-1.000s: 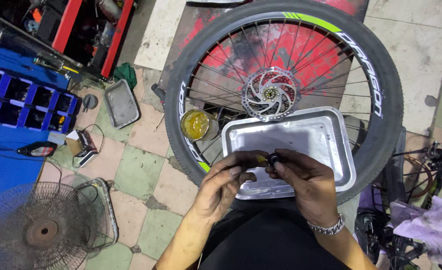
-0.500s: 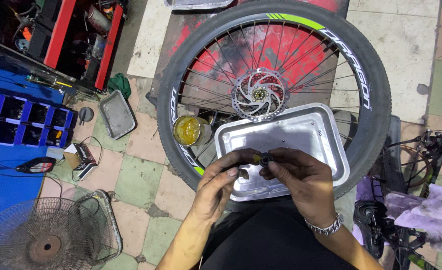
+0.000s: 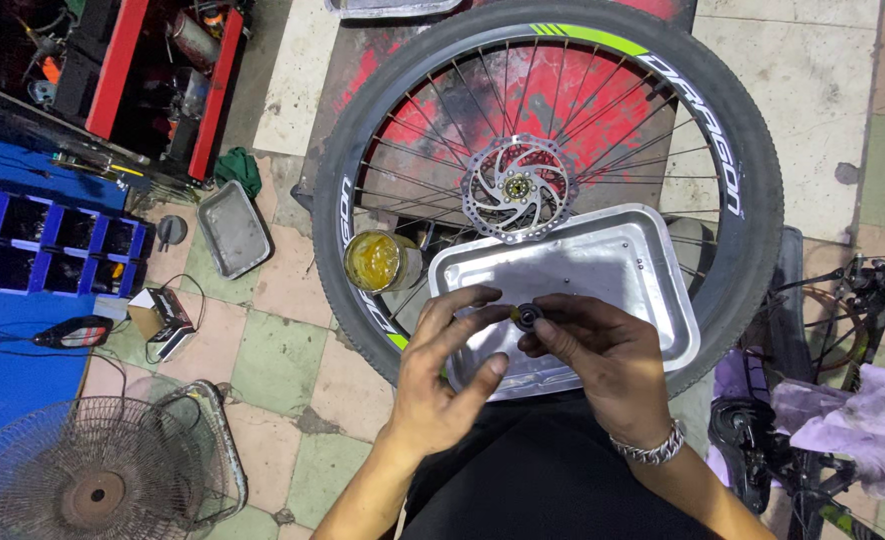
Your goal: The person handles ball bearings and a hub component on a bicycle wheel, applies grease from a container, and inserts an axle through the hub before spinning the wheel.
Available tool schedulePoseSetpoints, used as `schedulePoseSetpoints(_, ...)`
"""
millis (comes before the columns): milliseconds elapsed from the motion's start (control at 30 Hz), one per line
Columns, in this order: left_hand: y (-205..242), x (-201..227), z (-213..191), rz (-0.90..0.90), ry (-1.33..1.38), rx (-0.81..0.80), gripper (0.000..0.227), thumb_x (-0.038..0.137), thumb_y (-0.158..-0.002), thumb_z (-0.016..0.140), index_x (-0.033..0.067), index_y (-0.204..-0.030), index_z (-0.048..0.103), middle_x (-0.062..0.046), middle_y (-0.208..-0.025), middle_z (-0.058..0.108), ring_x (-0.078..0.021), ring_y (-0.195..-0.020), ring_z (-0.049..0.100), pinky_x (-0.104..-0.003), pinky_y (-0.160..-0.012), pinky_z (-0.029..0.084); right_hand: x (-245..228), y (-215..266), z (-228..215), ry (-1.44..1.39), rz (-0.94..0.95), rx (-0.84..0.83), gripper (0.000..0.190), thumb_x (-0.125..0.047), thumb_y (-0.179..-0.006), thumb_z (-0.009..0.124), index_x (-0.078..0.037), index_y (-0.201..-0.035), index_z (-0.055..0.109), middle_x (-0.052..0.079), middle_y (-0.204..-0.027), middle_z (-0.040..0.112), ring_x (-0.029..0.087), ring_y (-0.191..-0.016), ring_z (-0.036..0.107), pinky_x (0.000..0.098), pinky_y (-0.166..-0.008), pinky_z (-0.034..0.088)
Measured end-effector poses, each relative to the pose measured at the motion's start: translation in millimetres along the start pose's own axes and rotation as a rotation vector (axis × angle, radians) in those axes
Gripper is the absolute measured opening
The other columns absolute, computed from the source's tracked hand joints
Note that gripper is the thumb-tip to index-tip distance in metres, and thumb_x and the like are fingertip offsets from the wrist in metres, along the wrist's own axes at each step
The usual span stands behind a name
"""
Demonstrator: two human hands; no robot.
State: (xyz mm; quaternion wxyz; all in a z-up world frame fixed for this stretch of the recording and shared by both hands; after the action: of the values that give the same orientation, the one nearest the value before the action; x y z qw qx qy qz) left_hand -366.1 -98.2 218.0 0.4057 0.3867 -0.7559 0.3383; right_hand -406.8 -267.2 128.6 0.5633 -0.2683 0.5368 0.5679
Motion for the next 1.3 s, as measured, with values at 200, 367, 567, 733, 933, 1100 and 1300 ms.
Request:
schedulePoseSetpoints(200, -4, 36, 1, 0.262, -0.378, 0.025, 0.05, 0.016, -0.083, 0.076, 0.0082, -0.131, 0.068, -0.011, -0.139, 0.061, -0.0308, -0.13, 0.058, -0.044, -0.108, 0.045, 17, -5, -3, -0.289, 0.047, -0.058, 0.031, -0.002, -0.09, 0.071, 0.01, -0.119, 0.068, 0.018, -0.099, 0.077, 0.024, -0.082, 0.075, 0.0358, -0.077, 0.062)
schedulePoseSetpoints(367, -3, 40, 7, 0.336, -0.494, -0.027, 0.053, 0.016, -0.086, 0.077, 0.0086, -0.137, 0.065, -0.01, -0.141, 0.061, -0.0275, -0.131, 0.058, -0.043, -0.102, 0.043, 30, -4, -5, -0.419, 0.145, -0.097, 0.033, -0.006, -0.093, 0.069, 0.009, -0.122, 0.067, 0.017, -0.103, 0.076, 0.024, -0.085, 0.073, 0.0367, -0.079, 0.059)
schedulePoseSetpoints(567, 4, 39, 8, 0.447, -0.595, -0.064, 0.05, 0.018, -0.086, 0.077, 0.01, -0.135, 0.067, -0.01, -0.142, 0.063, -0.0236, -0.128, 0.059, -0.042, -0.099, 0.043, 38, -2, -7, -0.505, 0.169, -0.102, 0.031, -0.006, -0.094, 0.068, 0.009, -0.122, 0.067, 0.016, -0.103, 0.075, 0.024, -0.085, 0.072, 0.0371, -0.079, 0.059)
schedulePoseSetpoints(733, 7, 21, 11, 0.45, -0.574, -0.062, 0.037, 0.02, -0.087, 0.075, 0.0139, -0.123, 0.073, -0.009, -0.139, 0.065, -0.0236, -0.129, 0.06, -0.041, -0.1, 0.044, 33, -4, -13, -0.471, 0.131, -0.095, 0.031, -0.005, -0.094, 0.069, 0.009, -0.121, 0.068, 0.018, -0.101, 0.075, 0.025, -0.084, 0.073, 0.0374, -0.077, 0.06)
schedulePoseSetpoints(933, -7, -10, -4, 0.078, 0.143, 0.035, 0.037, 0.023, -0.095, 0.069, 0.0085, -0.13, 0.07, -0.013, -0.143, 0.062, -0.0275, -0.137, 0.061, -0.044, -0.12, 0.051, 16, -3, -12, -0.285, 0.032, -0.058, 0.032, -0.005, -0.09, 0.072, 0.01, -0.118, 0.069, 0.019, -0.099, 0.077, 0.024, -0.081, 0.075, 0.0365, -0.075, 0.062)
schedulePoseSetpoints(1100, -13, 4, 9, 0.101, 0.004, -0.053, 0.049, 0.022, -0.091, 0.07, 0.0083, -0.138, 0.067, -0.013, -0.146, 0.059, -0.0297, -0.135, 0.06, -0.043, -0.117, 0.048, 15, -4, -17, -0.234, 0.019, -0.012, 0.032, -0.003, -0.089, 0.073, 0.011, -0.118, 0.07, 0.018, -0.096, 0.077, 0.024, -0.08, 0.075, 0.035, -0.075, 0.062)
schedulePoseSetpoints(1300, -9, 2, 13, 0.098, -0.026, -0.045, 0.047, 0.022, -0.091, 0.072, 0.0107, -0.136, 0.07, -0.014, -0.147, 0.059, -0.0311, -0.138, 0.058, -0.045, -0.117, 0.048, 17, -5, -15, -0.243, 0.029, -0.018, 0.031, -0.003, -0.089, 0.073, 0.01, -0.117, 0.069, 0.017, -0.097, 0.077, 0.023, -0.08, 0.075, 0.0342, -0.075, 0.062)
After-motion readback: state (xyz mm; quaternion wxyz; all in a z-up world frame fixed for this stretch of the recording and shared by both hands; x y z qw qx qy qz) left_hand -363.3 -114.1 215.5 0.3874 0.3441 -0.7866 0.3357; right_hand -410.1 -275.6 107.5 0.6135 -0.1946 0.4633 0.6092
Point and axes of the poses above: each hand's wrist, its own y-axis away from the middle knuckle, its own z-axis out of the palm, x = y × z, the point moved 10 cm from there along -y, towards the middle knuckle
